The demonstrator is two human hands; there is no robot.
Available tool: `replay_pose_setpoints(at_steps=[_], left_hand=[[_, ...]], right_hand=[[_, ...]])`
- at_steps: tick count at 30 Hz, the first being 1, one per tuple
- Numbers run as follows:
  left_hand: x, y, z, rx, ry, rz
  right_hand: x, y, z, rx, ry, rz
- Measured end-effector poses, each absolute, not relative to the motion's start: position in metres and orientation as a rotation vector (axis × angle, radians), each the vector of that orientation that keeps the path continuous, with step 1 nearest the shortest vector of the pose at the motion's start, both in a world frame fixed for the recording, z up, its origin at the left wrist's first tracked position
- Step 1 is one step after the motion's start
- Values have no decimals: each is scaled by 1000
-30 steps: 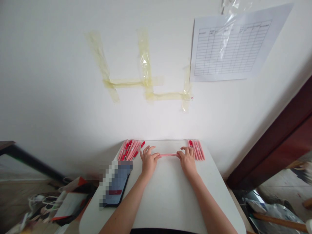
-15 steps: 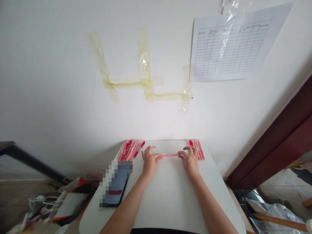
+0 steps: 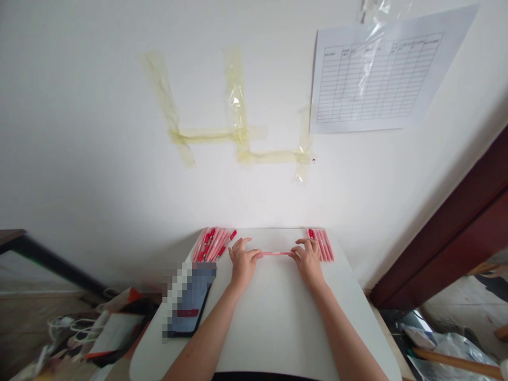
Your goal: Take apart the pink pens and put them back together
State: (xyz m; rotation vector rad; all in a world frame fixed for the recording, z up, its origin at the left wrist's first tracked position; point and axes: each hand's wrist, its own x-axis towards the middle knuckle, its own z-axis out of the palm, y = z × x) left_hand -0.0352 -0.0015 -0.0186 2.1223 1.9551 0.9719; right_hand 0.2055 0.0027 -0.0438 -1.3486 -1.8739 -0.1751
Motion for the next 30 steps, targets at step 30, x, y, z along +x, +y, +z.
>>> replay_pose_setpoints(at_steps=[30], left_hand=[[-36,-1,-19,2098,1963,1009]], right_hand=[[207,3,-47,-1446,-1862,-111]])
